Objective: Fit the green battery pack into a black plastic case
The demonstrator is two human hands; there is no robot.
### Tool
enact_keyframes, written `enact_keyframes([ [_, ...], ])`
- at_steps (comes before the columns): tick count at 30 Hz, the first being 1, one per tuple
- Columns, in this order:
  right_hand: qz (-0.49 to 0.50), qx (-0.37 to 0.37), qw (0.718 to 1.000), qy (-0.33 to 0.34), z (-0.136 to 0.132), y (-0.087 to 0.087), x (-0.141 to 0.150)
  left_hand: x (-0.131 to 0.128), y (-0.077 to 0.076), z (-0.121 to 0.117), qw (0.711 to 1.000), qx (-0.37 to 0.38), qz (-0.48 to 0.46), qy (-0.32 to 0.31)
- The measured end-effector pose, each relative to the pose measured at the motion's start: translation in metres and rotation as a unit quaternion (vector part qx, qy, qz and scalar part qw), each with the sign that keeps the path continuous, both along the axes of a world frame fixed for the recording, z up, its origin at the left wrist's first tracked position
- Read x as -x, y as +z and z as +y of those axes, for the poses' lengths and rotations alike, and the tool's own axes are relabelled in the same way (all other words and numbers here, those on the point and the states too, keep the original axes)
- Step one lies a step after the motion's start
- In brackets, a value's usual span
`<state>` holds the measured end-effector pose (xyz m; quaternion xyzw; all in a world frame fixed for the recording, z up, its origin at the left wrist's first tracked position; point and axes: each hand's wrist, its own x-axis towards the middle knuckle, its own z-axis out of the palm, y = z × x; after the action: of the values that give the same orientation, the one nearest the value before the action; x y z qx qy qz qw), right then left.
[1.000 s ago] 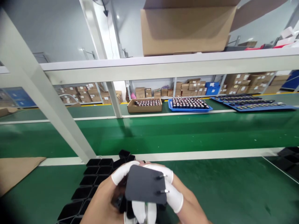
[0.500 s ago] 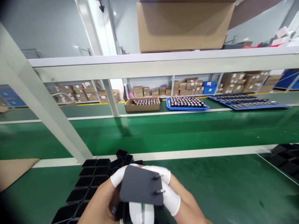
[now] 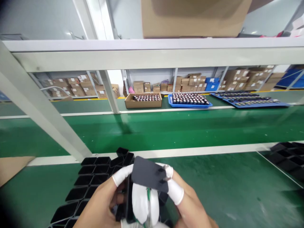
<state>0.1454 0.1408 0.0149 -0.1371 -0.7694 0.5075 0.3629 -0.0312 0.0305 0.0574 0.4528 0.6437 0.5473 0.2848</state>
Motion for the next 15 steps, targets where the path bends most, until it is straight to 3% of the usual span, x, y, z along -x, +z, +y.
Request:
enact_keyframes([
  [5, 0.007, -0.002, 1.0, -0.007, -0.001, 0.007, 0.002, 0.006, 0.002, 0.0, 0.997, 0.036, -0.067, -0.001],
  [11, 0.046, 0.001, 0.999, -0.009, -0.013, 0.013, 0.008, 0.007, 0.005, 0.006, 0.997, 0.044, -0.067, -0.018],
  [15, 0.074, -0.002, 0.997, -0.01, -0.021, 0.009, 0.008, 0.001, 0.016, 0.006, 0.995, 0.058, -0.071, -0.024],
])
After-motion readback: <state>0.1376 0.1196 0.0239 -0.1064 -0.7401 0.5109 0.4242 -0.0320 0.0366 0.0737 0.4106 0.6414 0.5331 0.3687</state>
